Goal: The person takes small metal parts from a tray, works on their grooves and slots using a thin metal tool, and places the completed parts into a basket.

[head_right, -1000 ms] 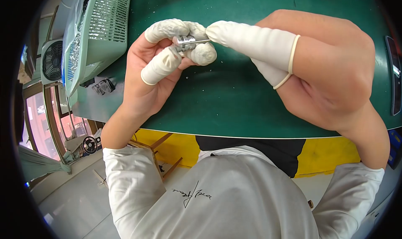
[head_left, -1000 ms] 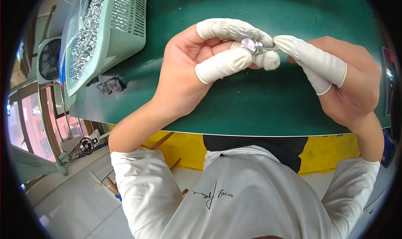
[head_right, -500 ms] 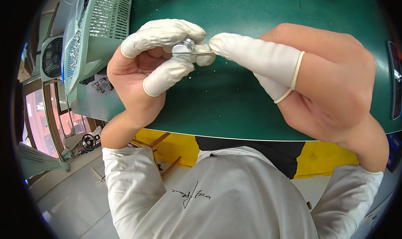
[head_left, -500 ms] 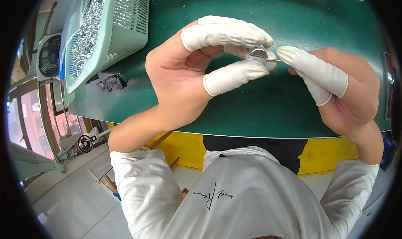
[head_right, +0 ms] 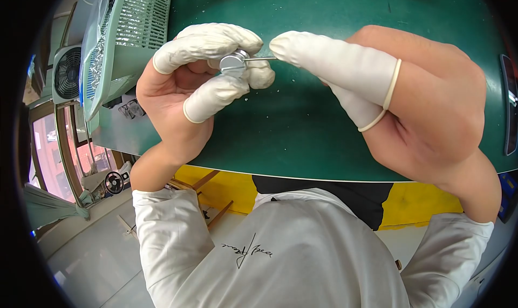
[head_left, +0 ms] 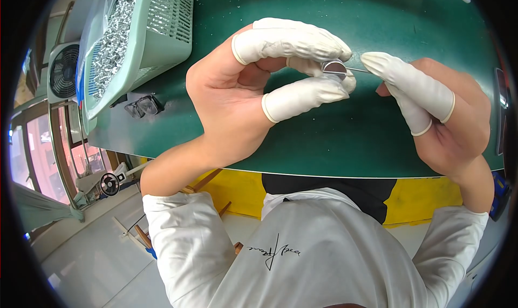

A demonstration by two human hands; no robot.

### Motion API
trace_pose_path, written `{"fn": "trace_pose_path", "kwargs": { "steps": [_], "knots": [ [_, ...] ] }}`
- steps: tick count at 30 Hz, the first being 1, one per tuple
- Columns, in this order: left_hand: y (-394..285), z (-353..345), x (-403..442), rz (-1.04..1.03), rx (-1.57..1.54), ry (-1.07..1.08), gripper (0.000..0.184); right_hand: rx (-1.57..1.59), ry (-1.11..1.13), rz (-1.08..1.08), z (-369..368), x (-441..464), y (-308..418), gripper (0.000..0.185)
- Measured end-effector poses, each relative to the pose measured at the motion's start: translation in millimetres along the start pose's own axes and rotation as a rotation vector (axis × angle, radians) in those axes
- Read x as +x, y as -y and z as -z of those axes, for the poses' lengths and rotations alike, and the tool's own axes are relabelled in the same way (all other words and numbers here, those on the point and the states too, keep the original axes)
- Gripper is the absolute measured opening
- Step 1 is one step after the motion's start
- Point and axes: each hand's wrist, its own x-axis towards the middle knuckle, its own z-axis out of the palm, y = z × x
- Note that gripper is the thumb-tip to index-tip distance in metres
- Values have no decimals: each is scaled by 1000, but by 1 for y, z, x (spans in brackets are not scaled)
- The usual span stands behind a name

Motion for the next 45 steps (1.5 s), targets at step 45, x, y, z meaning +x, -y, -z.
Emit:
{"fn": "trace_pose_path", "kwargs": {
  "steps": [45],
  "knots": [
    [-6,-14,0,-50,66,128,34,344,-14,-36,-16,-7,8,19]
  ]
}}
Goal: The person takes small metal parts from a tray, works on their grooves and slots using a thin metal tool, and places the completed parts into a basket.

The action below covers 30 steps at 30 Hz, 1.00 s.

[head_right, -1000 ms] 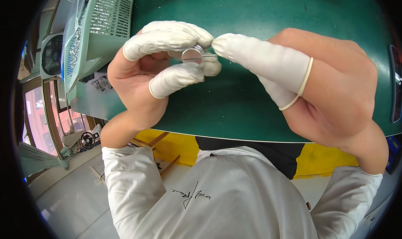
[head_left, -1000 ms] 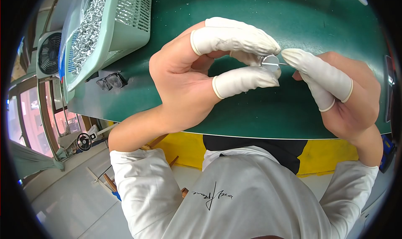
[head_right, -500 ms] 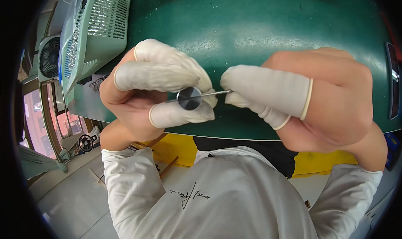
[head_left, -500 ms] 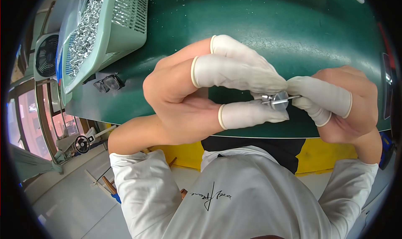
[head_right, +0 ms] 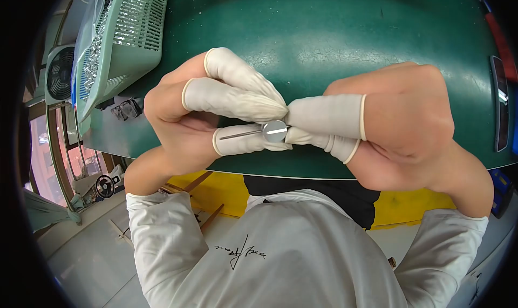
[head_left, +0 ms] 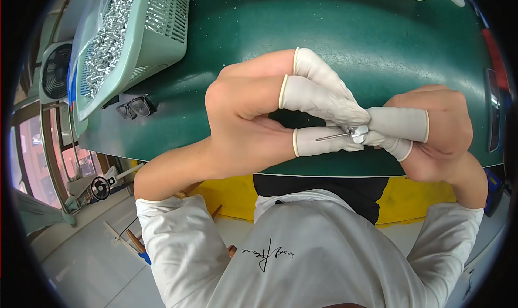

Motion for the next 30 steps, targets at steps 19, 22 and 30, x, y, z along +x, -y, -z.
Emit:
{"fn": "trace_pose_path", "kwargs": {
  "steps": [19,22,30],
  "knots": [
    [0,0,2,-45,85,5,35,68,-22,-78,4,3,-5,9],
    [1,-2,1,-116,109,19,37,98,-1,-64,-1,1,-6,8],
    [-7,-6,-2,-89,50,-18,42,140,5,-39,-1,2,-8,11]
  ]
}}
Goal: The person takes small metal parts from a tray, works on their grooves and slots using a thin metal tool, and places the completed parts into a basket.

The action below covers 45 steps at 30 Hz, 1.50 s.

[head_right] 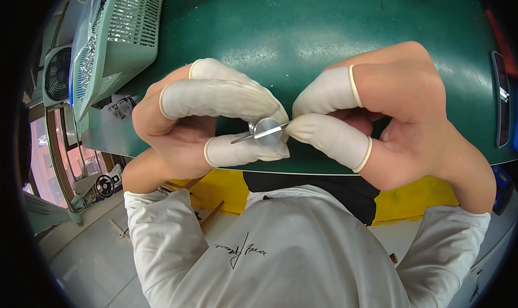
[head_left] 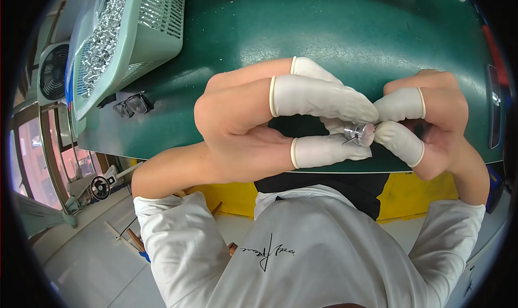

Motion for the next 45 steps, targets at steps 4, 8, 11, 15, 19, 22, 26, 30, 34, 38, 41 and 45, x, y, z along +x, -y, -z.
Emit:
{"fn": "trace_pose_path", "kwargs": {
  "steps": [4,8,11,15,19,22,26,30,34,38,41,45],
  "knots": [
    [1,2,1,-25,1,27,42,-5,22,11,-1,0,0,14],
    [0,2,2,-6,-39,19,39,-21,-3,63,-3,2,-2,18],
    [2,3,1,-20,-41,12,34,-86,-1,96,-3,2,-1,21],
    [6,5,1,-54,-91,42,25,-205,43,121,3,5,4,25],
    [7,6,2,-63,-147,57,19,-230,55,133,5,4,6,28],
    [5,3,1,-40,-187,35,17,-242,32,142,4,2,6,29],
    [4,4,3,-52,-164,42,17,-253,7,158,3,0,6,29],
    [3,3,2,-40,-158,34,16,-278,57,154,7,2,10,28],
    [2,2,2,-41,-185,18,19,-282,61,168,7,2,10,27],
    [-2,0,-1,-2,-194,-14,24,-306,71,168,7,2,12,29],
    [-5,-2,-2,19,-194,-54,25,-306,113,135,10,2,13,32],
    [-5,-10,-6,53,-174,-155,25,-290,127,113,10,5,13,34]
  ]
}}
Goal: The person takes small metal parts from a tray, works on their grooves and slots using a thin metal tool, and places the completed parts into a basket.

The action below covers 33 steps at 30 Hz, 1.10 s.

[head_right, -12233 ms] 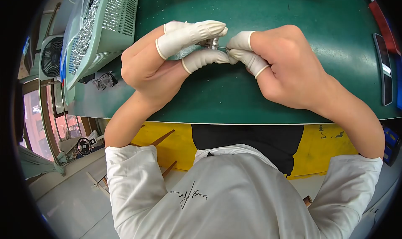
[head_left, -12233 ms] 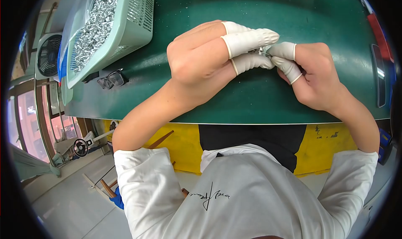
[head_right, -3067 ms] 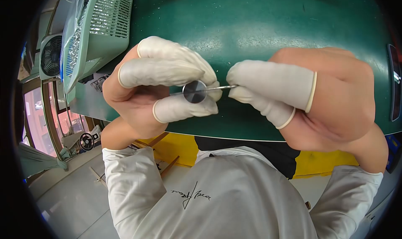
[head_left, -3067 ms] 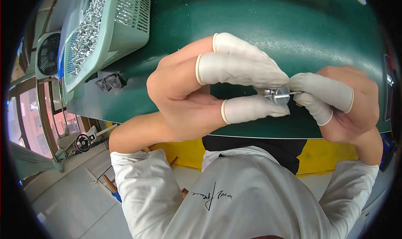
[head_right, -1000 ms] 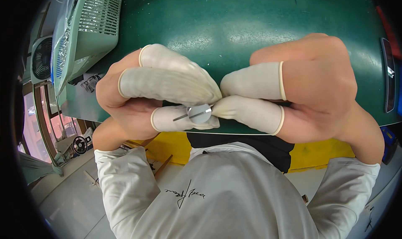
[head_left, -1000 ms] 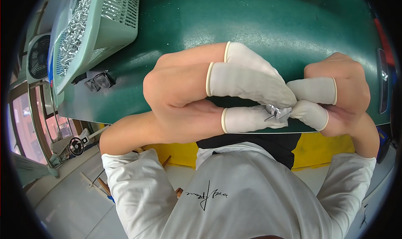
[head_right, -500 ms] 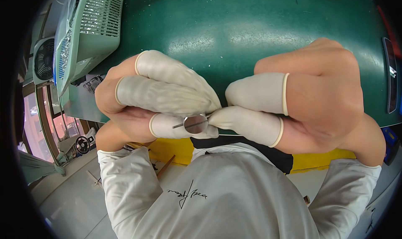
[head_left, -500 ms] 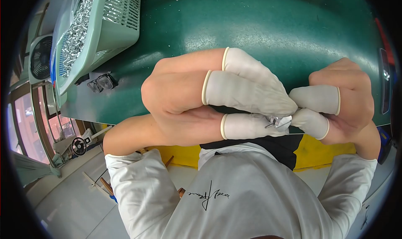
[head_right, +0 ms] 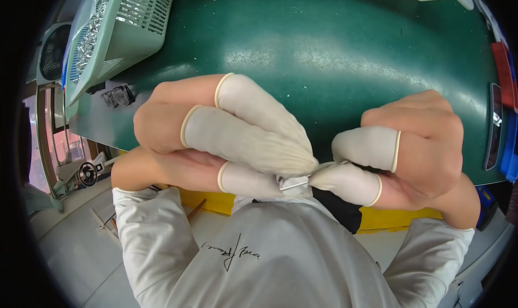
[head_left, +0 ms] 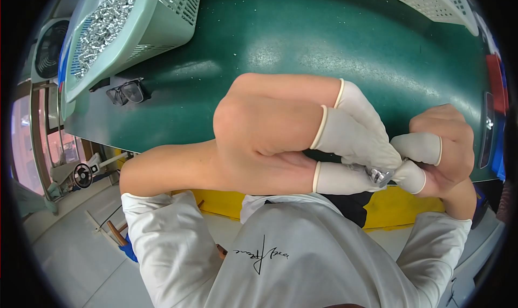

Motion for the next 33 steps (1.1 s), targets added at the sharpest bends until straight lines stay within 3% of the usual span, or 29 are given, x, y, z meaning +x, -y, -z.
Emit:
{"fn": "trace_pose_path", "kwargs": {
  "steps": [14,33],
  "knots": [
    [3,11,-3,-4,11,71,36,50,-1,-27,-7,1,-7,35],
    [0,13,-4,122,73,78,31,64,-37,-32,-14,1,-3,19]
  ]
}}
